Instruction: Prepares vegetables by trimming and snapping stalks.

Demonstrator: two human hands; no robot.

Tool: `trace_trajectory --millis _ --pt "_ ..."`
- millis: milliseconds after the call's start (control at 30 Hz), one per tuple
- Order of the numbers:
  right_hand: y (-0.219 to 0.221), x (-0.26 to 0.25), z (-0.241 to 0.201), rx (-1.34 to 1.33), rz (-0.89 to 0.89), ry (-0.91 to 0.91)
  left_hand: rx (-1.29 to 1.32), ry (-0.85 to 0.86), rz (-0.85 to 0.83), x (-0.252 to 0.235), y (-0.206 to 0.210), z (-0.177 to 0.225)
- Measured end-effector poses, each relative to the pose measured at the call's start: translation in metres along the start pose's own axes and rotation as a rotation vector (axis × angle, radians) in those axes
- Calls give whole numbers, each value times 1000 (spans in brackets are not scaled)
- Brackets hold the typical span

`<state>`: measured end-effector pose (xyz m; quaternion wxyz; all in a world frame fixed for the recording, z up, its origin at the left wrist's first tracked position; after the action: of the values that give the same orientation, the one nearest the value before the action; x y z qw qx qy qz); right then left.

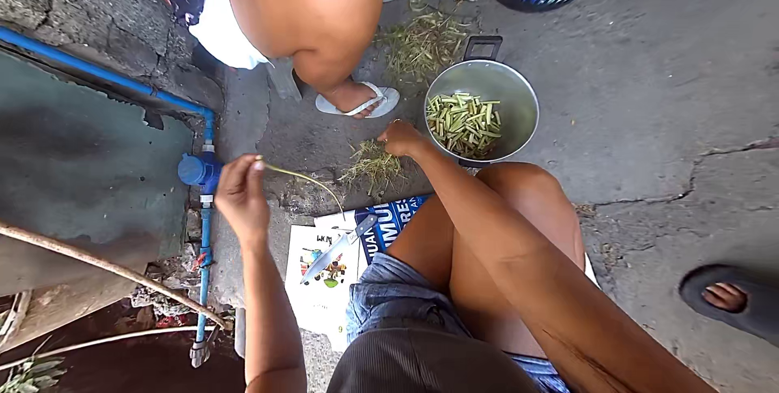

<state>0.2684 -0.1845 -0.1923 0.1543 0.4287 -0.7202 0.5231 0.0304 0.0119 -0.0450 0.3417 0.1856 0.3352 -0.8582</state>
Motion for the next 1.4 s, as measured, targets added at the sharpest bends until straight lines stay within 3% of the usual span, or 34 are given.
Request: trace_trajectory --millis 100,233,367,567,733,867,933,1000,1067,1133,1267,1400 --pt "-21 24 -19 -177 5 -171 40 -50 -122 -4 35 2" --pt "-46 75 -54 -392 62 -572 19 -49 -284 -9 62 11" --pt "-30 94 -72 -491 81 -764 25 -68 -359 -14 76 23" --pt "-16 92 -73 -726 124 -772 80 -154 -328 -13 77 23" --pt "-20 94 -64 -1107 80 -609 -13 -218 -307 0 75 22" --pt "-20 97 -64 -1227 5 -482 -94 -186 -221 5 83 25" --pt "-18 99 -61 -1185 132 -474 -156 -198 -217 2 83 25" --pt "-20 112 -56 -970 427 -503 -236 -205 -237 -1 81 26" --pt "-21 124 -56 -704 745 -621 -309 -185 -273 -5 81 28" --pt "-19 127 -60 -430 931 -811 -348 -132 -326 -7 84 30" --pt "-2 121 -69 -26 937 -930 -384 -49 -398 -9 92 37" --pt "0 119 -70 36 852 -935 -422 -3 -426 -10 92 38"
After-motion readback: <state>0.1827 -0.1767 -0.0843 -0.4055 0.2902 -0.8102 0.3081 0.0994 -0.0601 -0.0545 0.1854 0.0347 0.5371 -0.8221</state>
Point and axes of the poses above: each hand's wrist, its own x-axis away from the middle knuckle, its own y-axis out of the palm, z = x × y, the point moved 3 cm from there along -x, towards the middle knuckle, and after that the axes turned 6 degrees about y, right-handed, at the moved point
